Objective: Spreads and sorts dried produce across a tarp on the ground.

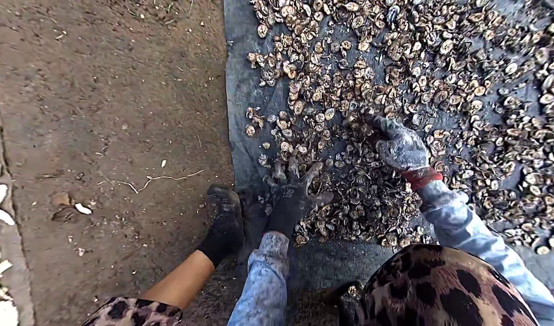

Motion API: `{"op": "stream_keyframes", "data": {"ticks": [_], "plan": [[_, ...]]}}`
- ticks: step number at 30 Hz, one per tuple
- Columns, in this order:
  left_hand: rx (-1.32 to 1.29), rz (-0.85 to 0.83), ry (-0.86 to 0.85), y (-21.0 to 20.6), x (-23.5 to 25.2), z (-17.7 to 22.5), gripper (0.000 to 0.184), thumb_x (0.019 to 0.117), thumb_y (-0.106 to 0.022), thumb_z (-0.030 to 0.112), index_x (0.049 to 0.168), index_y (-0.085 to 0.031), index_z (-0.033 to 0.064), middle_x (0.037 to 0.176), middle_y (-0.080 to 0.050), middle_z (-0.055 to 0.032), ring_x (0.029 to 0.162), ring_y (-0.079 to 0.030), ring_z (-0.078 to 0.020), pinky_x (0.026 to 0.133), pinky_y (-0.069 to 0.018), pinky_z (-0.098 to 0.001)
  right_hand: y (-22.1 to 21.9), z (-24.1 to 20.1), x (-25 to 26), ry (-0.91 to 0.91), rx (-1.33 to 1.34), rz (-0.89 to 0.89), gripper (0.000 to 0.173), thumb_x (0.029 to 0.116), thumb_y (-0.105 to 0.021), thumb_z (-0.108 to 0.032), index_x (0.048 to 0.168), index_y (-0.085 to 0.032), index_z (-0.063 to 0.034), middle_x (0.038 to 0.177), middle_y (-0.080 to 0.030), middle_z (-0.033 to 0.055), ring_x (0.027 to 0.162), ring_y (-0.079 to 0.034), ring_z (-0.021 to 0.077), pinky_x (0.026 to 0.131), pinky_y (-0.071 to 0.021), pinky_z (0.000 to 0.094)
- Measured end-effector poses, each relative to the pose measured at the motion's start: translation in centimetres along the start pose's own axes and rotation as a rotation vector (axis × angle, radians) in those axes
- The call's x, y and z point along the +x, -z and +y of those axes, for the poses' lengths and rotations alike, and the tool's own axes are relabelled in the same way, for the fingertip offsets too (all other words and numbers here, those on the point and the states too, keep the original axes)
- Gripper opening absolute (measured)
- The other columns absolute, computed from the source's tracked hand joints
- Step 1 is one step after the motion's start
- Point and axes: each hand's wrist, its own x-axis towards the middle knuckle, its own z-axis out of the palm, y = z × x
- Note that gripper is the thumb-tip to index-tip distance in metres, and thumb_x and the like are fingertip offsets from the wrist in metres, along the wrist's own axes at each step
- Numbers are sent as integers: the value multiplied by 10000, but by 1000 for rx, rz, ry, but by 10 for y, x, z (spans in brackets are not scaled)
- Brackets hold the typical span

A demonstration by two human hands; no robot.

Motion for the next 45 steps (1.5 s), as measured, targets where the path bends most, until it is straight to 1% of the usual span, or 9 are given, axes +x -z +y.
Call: {"op": "stream_keyframes", "data": {"ticks": [5, 13, 17, 20, 24, 31, 35, 40, 45], "plan": [[277, -19, -121, -73, -26, 61, 695, 899, -712, 150, 1546, -482, 260, 1651, -328, -191, 1507, -197, -555, 1145, -220, -733, -57, 48, -114, 226, -430, -218, 1061, 629, -831, -614, 1572, -401, -390, 1699, -149, 239, 1550, -107, 518, 1159, -86, 800], [-9, -42, 90, 79, -30, 130, 506, 982, -656, 155, 1402, -530, -96, 1366, -573, -327, 1292, -546, -415, 1121, -384, -507, 18, 78, -107, -292, 18, -3, 494, 995, -585, -130, 1482, -549, -210, 1297, -663, 234, 1128, -650, 476, 903, -461, 749], [29, -62, 147, 83, -25, 150, 719, 955, -713, 301, 1551, -413, 34, 1616, -296, -313, 1495, -265, -500, 1194, -209, -610, 46, 47, -44, -515, 493, 309, 463, 1017, -589, -428, 1354, -576, -111, 1038, -680, 98, 811, -657, 178, 745, -564, 419], [296, -298, 157, 58, -27, 147, 798, 987, -662, 373, 1620, -276, 76, 1660, -186, -311, 1542, -129, -505, 1227, -99, -611, 33, 17, -42, -287, 471, 150, 689, 970, -691, -337, 1569, -362, -247, 1393, -610, 74, 1172, -649, 196, 957, -555, 472], [391, -89, 14, -41, -38, 66, 647, 933, -688, 335, 1538, -489, 223, 1607, -326, -313, 1486, -241, -571, 1161, -207, -719, -64, -13, -88, 167, -200, -220, 1093, 676, -825, -662, 1603, -304, -409, 1724, -99, 169, 1567, -76, 469, 1153, -190, 775], [194, 306, -249, -35, -45, 63, 391, 948, -643, 279, 1243, -730, 37, 1263, -672, -287, 1177, -624, -522, 1034, -441, -643, -85, -3, -147, -85, 64, -602, 467, 1105, -407, -285, 1536, -482, -119, 1567, -471, 184, 1464, -426, 350, 1222, -274, 527], [143, -169, -50, 49, -44, 194, 553, 981, -658, 215, 1429, -534, -84, 1534, -388, -384, 1465, -278, -568, 1216, -129, -600, -57, 29, -142, 10, 188, -175, 372, 986, -595, -203, 1304, -695, -36, 1291, -685, 222, 1252, -625, 360, 1103, -430, 538], [-230, -288, -31, 78, -70, 266, 402, 986, -467, -52, 1310, -438, -289, 1456, -426, -429, 1411, -380, -435, 1151, -298, -343, -46, 104, -131, 117, -241, -26, 862, 738, -827, -495, 1524, -493, -377, 1710, -196, 152, 1572, -73, 467, 1177, -43, 780], [337, -380, -183, 62, -23, 276, 581, 1061, -538, 212, 1548, -360, -50, 1649, -228, -306, 1539, -143, -500, 1249, -117, -507, -24, 154, -190, -59, -75, 51, 420, 1014, -549, -151, 1428, -615, -118, 1521, -512, 220, 1422, -444, 449, 1148, -310, 663]]}}
